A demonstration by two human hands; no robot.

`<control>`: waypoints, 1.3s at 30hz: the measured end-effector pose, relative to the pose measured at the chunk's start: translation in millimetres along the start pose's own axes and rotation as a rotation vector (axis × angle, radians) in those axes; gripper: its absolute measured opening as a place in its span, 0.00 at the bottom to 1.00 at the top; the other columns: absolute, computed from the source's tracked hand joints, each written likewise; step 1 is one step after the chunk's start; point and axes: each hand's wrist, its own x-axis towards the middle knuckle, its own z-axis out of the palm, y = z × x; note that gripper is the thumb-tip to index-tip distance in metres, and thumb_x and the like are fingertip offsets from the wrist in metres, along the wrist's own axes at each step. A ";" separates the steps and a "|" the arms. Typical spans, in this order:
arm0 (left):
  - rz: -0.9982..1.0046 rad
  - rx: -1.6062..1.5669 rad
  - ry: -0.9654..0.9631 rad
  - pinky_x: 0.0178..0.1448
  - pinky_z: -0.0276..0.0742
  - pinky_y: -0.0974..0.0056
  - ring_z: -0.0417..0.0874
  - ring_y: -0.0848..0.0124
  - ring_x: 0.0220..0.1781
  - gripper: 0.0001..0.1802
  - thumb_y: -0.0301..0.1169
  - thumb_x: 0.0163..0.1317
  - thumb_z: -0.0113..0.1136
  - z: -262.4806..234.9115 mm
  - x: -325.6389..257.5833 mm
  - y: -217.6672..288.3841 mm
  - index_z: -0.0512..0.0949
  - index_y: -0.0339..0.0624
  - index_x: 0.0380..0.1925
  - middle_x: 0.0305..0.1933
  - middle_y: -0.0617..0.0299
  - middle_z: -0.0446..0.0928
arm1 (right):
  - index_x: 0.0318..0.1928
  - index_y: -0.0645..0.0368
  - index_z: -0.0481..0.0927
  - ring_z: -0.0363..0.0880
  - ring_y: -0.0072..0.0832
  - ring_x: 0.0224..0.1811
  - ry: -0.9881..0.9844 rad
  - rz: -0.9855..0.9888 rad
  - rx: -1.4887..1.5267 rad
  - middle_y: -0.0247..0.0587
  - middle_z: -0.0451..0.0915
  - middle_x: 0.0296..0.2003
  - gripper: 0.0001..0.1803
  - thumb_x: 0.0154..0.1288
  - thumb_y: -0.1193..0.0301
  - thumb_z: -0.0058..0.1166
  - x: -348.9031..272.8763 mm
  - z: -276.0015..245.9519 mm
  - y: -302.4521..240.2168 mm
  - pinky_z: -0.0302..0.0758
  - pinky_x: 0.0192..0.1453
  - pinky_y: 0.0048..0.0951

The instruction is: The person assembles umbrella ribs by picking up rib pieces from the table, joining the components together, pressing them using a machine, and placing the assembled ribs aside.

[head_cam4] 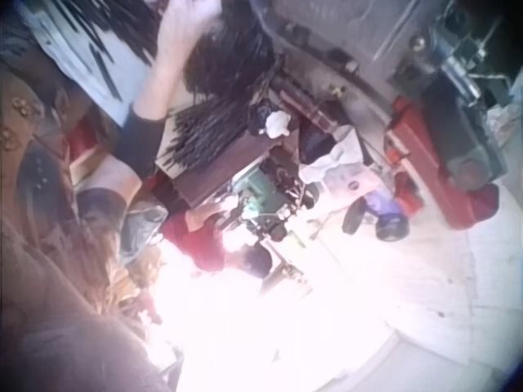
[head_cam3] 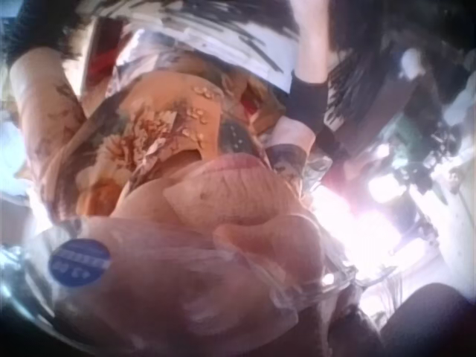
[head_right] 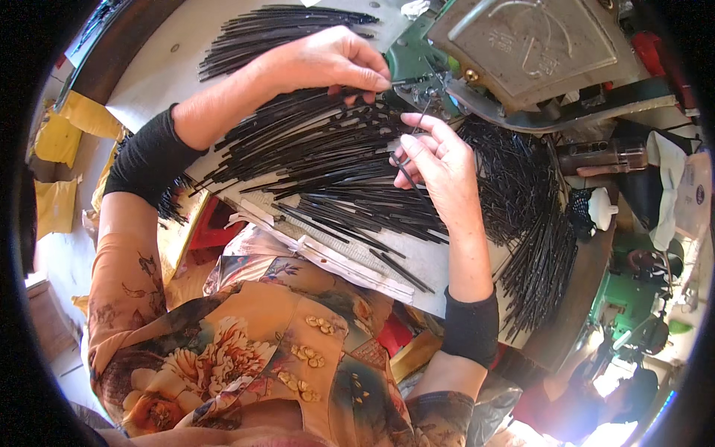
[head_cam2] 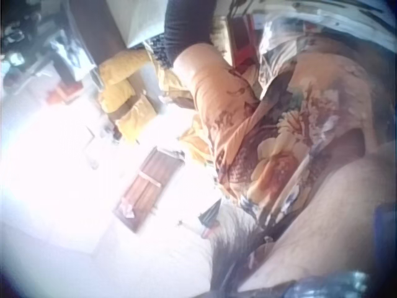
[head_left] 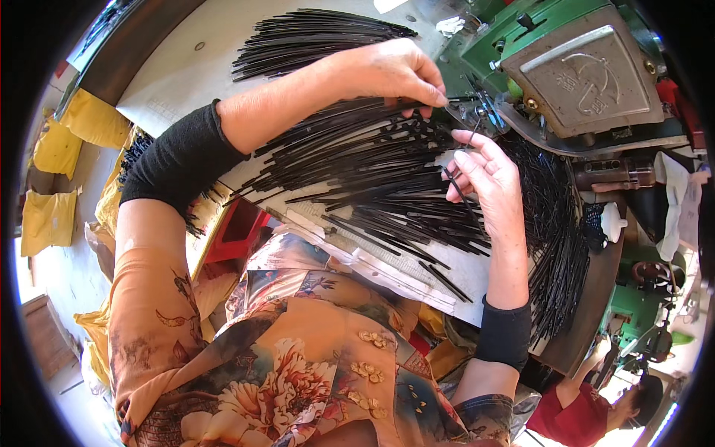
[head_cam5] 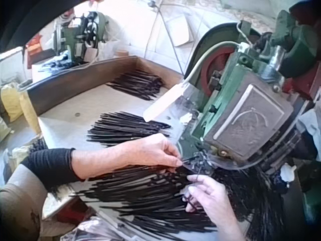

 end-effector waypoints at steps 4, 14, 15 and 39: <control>-0.033 -0.050 -0.043 0.22 0.68 0.76 0.75 0.82 0.22 0.13 0.38 0.58 0.58 11.3 0.6 -3.8 0.79 0.39 0.34 0.26 0.67 0.79 | 0.53 0.67 0.68 0.75 0.21 0.20 0.013 0.010 0.006 0.40 0.76 0.27 0.20 0.64 0.70 0.49 -0.7 0.7 -1.4 0.73 0.23 0.18; -0.019 -0.163 -0.055 0.23 0.67 0.78 0.75 0.83 0.22 0.13 0.38 0.59 0.57 14.7 1.0 -2.3 0.80 0.40 0.34 0.26 0.67 0.79 | 0.53 0.67 0.68 0.74 0.19 0.20 0.039 -0.020 0.040 0.39 0.76 0.27 0.22 0.63 0.67 0.51 0.0 -3.4 -3.0 0.73 0.21 0.17; -0.014 -0.173 -0.054 0.23 0.67 0.78 0.75 0.83 0.22 0.13 0.39 0.59 0.57 14.6 1.3 -2.5 0.80 0.40 0.34 0.26 0.67 0.79 | 0.53 0.67 0.69 0.75 0.20 0.20 0.046 -0.020 0.050 0.40 0.76 0.27 0.21 0.63 0.68 0.50 0.0 -3.6 -3.2 0.73 0.21 0.18; -0.039 -0.201 -0.030 0.22 0.65 0.77 0.73 0.83 0.20 0.12 0.38 0.59 0.58 17.8 1.1 -2.2 0.80 0.40 0.32 0.25 0.67 0.78 | 0.52 0.68 0.69 0.75 0.23 0.19 0.063 -0.006 0.093 0.43 0.77 0.27 0.21 0.62 0.69 0.51 3.7 -2.3 -1.3 0.74 0.21 0.20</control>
